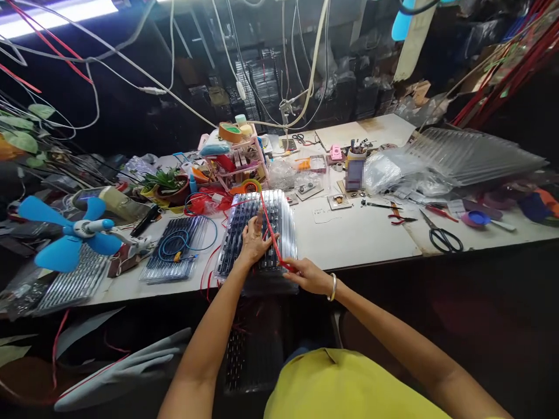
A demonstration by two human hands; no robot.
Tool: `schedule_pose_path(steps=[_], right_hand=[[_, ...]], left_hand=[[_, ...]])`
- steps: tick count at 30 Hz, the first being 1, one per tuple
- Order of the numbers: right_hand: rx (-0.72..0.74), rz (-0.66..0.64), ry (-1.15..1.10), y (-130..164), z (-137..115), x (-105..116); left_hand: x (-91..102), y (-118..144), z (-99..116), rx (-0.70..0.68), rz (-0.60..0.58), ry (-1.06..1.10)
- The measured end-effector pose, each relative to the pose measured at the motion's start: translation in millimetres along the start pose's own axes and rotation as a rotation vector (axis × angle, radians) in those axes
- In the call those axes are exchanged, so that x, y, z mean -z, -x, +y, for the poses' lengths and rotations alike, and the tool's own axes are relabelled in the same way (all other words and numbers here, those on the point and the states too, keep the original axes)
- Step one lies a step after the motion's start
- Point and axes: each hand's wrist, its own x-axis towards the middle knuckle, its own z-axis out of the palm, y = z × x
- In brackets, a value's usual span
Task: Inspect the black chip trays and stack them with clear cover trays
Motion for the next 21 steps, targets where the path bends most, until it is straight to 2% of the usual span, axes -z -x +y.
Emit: schedule_pose_path(steps=[3, 6, 9, 12, 14, 16, 18, 20, 21], right_hand=[[-0.115, 0.064, 0.028, 38.7, 32.2, -8.9], [-0.246, 0.146, 0.051, 62.8, 69.4, -17.5], [-0.321, 0.212, 0.051, 67.5, 94.5, -25.5], [-0.299, 0.26, 0.018, 54.6, 95.5, -29.1], [-0.248, 0.304, -0.011, 42.0, 78.2, -23.3], [-0.181, 0.35, -0.04, 31.1, 43.2, -5.1], [-0.104, 0.398, -0.067, 22.2, -8.4, 28.2], [-0.011, 0.475, -0.083, 11.8, -68.0, 71.2], [0.104, 0.513, -0.097, 5.6, -96.2, 91.8]], left_hand=[[-2.3, -2.5, 2.1, -0.029, -0.074, -0.036], [-4.3, -4.9, 4.8, -0.023, -0.118, -0.078], [-5.2, -6.5, 7.3, -0.018, -0.136, -0.108], [-5.4, -7.1, 9.3, -0.015, -0.135, -0.122], [-5.6, -7.0, 10.7, -0.003, -0.124, -0.12], [-6.1, -6.2, 12.7, 0.012, -0.116, -0.106], [-7.2, -4.7, 15.6, 0.023, -0.111, -0.076], [-8.5, -2.6, 18.9, 0.031, -0.102, -0.034], [-9.0, -1.5, 20.7, 0.035, -0.095, -0.008]])
